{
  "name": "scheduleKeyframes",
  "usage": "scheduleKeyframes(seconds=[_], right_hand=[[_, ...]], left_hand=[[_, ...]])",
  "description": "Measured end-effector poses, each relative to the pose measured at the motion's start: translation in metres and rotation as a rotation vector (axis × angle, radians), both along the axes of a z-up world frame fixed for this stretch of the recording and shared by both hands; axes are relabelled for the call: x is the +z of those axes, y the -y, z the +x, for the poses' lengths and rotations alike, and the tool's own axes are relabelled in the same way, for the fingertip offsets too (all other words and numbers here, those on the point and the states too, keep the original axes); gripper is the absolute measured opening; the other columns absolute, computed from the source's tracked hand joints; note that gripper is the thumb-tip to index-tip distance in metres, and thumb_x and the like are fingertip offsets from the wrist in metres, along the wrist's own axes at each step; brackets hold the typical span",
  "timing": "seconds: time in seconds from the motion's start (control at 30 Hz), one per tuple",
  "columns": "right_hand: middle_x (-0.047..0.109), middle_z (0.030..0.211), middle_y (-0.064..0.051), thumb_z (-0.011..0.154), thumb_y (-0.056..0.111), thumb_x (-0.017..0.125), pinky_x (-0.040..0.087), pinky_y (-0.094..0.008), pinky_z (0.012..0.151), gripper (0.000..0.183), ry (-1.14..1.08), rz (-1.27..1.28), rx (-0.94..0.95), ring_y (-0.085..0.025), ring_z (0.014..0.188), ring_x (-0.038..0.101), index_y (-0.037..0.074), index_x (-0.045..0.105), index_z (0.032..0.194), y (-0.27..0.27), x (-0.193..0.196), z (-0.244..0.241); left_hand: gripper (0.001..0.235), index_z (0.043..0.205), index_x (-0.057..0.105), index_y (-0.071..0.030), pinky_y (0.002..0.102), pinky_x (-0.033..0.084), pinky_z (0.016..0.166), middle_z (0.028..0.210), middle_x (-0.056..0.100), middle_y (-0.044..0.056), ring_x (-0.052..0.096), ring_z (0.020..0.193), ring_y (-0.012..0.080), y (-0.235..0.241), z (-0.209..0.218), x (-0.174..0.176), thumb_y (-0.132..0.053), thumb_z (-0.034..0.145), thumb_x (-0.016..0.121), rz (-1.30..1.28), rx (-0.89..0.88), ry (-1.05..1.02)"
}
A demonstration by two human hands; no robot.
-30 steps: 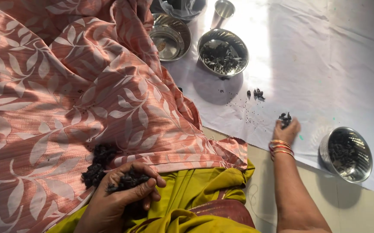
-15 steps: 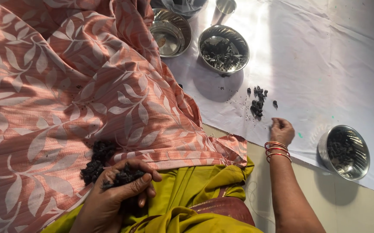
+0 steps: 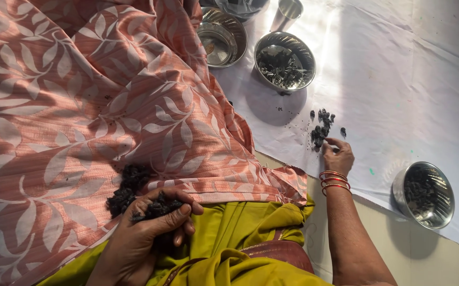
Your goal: The person sits on the floor and sorts small, dark dried items by hand. They pick up the items from a white sheet, manipulate them between their fingers, and place them into a metal bowl. The person also holds a larger cluster of the dried items in their left hand while working.
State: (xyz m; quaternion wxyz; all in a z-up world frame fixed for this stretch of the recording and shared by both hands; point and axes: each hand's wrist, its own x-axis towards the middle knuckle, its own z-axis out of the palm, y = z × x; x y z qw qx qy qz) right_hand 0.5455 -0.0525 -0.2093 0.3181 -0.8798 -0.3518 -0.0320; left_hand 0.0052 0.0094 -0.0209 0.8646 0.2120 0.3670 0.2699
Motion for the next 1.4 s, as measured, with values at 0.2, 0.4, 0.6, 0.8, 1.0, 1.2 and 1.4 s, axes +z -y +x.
scheduleKeyframes(seconds=[0.2,0.4,0.6,0.8,1.0,1.2,1.4], right_hand=[[0.075,0.105,-0.005,0.086,0.01,0.084,0.06,-0.032,0.081,0.013,0.078,-0.081,0.179,-0.017,0.091,0.074,0.014,0.08,0.097,-0.008,0.006,-0.018],[0.078,0.096,-0.005,0.084,0.012,0.087,0.059,-0.03,0.071,0.02,-0.176,-0.06,-0.08,-0.015,0.082,0.073,0.014,0.078,0.101,-0.015,0.02,-0.019],[0.078,0.093,-0.004,0.09,0.007,0.079,0.062,-0.025,0.071,0.013,-0.474,0.172,-0.011,-0.011,0.082,0.075,0.009,0.077,0.103,-0.003,0.003,0.007],[0.076,0.091,-0.005,0.086,0.011,0.087,0.053,-0.022,0.067,0.017,-0.294,0.054,0.066,-0.01,0.08,0.069,0.005,0.078,0.098,-0.003,-0.01,0.036],[0.071,0.086,-0.002,0.086,0.012,0.084,0.048,-0.025,0.052,0.017,-0.576,0.085,-0.052,-0.007,0.067,0.061,0.008,0.075,0.101,0.0,-0.007,0.054],[0.072,0.087,-0.006,0.09,0.005,0.08,0.051,-0.024,0.054,0.018,-0.616,0.246,-0.004,-0.009,0.068,0.064,0.002,0.07,0.105,0.012,-0.011,0.059],[0.074,0.09,-0.006,0.093,0.007,0.078,0.058,-0.025,0.062,0.019,-0.682,0.199,-0.082,-0.011,0.076,0.07,0.0,0.075,0.111,0.008,0.027,0.033]], left_hand=[[0.013,0.098,0.069,-0.002,0.027,0.05,0.057,0.092,0.076,0.011,0.066,0.073,0.0156,-0.002,0.001,0.002,-0.007,0.087,0.072,-0.005,-0.009,-0.006],[0.013,0.097,0.069,-0.004,0.026,0.05,0.055,0.09,0.076,0.01,0.066,0.07,0.0152,-0.003,-0.001,0.011,-0.006,0.085,0.073,-0.043,0.035,-0.025],[0.014,0.099,0.069,-0.003,0.026,0.05,0.055,0.092,0.076,0.011,0.067,0.071,0.0158,-0.003,-0.001,0.006,-0.007,0.087,0.073,-0.033,0.042,0.055],[0.015,0.1,0.068,-0.003,0.025,0.049,0.055,0.092,0.076,0.01,0.066,0.07,0.0153,-0.003,-0.004,0.01,-0.007,0.086,0.072,-0.042,0.047,0.014],[0.015,0.1,0.068,-0.002,0.024,0.049,0.055,0.093,0.075,0.01,0.066,0.071,0.0142,-0.002,-0.004,0.01,-0.007,0.087,0.073,-0.042,0.05,0.041],[0.015,0.1,0.067,-0.004,0.024,0.05,0.056,0.094,0.075,0.01,0.066,0.07,0.0148,-0.001,-0.004,0.007,-0.007,0.086,0.073,-0.036,0.051,0.054],[0.015,0.1,0.068,-0.004,0.025,0.049,0.055,0.093,0.075,0.01,0.066,0.07,0.0146,-0.003,-0.002,0.009,-0.007,0.086,0.073,-0.03,0.053,0.006]])
